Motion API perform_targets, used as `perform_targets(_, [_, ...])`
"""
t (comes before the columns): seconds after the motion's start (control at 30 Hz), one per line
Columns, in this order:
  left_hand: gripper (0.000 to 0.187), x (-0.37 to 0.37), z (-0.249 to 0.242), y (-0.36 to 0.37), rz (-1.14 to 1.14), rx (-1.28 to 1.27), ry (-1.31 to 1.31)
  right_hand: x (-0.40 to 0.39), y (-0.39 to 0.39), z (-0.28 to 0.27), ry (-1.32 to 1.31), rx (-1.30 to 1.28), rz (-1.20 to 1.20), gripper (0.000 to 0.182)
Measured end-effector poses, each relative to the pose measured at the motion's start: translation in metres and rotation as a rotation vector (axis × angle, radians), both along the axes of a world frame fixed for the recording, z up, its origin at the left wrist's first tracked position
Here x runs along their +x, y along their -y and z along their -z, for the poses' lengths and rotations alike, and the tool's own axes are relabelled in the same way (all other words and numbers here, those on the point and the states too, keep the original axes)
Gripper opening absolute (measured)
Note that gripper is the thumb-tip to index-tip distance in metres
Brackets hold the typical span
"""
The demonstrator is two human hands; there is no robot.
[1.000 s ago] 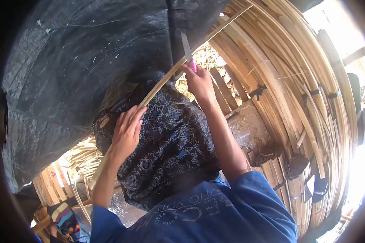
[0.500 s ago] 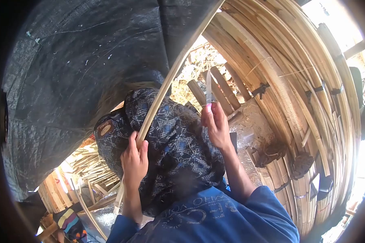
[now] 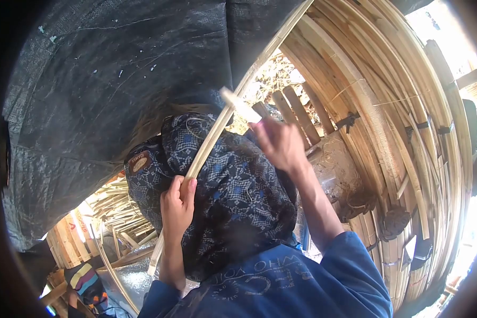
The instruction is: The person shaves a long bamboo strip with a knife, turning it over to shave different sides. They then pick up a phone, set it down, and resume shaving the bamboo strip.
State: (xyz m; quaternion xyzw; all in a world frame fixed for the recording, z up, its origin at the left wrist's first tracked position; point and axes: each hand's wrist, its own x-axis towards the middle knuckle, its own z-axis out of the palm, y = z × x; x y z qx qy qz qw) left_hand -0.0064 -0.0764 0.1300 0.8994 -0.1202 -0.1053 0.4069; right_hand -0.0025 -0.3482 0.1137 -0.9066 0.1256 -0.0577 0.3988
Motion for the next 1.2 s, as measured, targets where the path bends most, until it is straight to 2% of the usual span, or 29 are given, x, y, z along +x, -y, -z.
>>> perform_targets(0.1, [0.027, -0.001, 0.003, 0.0, 0.003, 0.064, 0.103, -0.009, -0.031, 0.006, 0.002, -0.015, -0.39, 0.043])
perform_targets(0.2, [0.025, -0.002, 0.012, 0.003, 0.011, 0.119, 0.245, -0.001, -0.041, -0.008, -0.105, -0.06, -0.352, 0.049])
perform_targets(0.27, [0.023, -0.002, 0.017, 0.006, 0.015, 0.15, 0.321, 0.002, -0.04, -0.006, -0.001, -0.012, -0.323, 0.048])
perform_targets(0.37, [0.024, -0.001, 0.022, 0.01, 0.038, 0.208, 0.408, -0.001, -0.042, -0.01, -0.074, -0.005, -0.277, 0.05])
perform_targets(0.47, [0.024, -0.001, 0.023, 0.011, 0.046, 0.227, 0.413, -0.005, -0.045, -0.011, -0.133, 0.051, -0.214, 0.052])
perform_targets(0.87, [0.021, -0.002, 0.025, 0.01, 0.04, 0.225, 0.444, -0.006, -0.047, -0.005, -0.058, 0.042, -0.254, 0.05])
perform_targets(0.97, [0.021, -0.004, 0.021, 0.01, 0.046, 0.189, 0.345, -0.007, -0.048, -0.006, -0.11, 0.018, -0.222, 0.051])
perform_targets(1.1, [0.021, -0.004, 0.023, 0.009, 0.049, 0.192, 0.339, -0.006, -0.049, -0.007, -0.143, 0.024, -0.217, 0.051])
perform_targets(1.2, [0.022, -0.003, 0.026, 0.008, 0.046, 0.207, 0.442, -0.007, -0.049, -0.004, -0.101, 0.034, -0.221, 0.052])
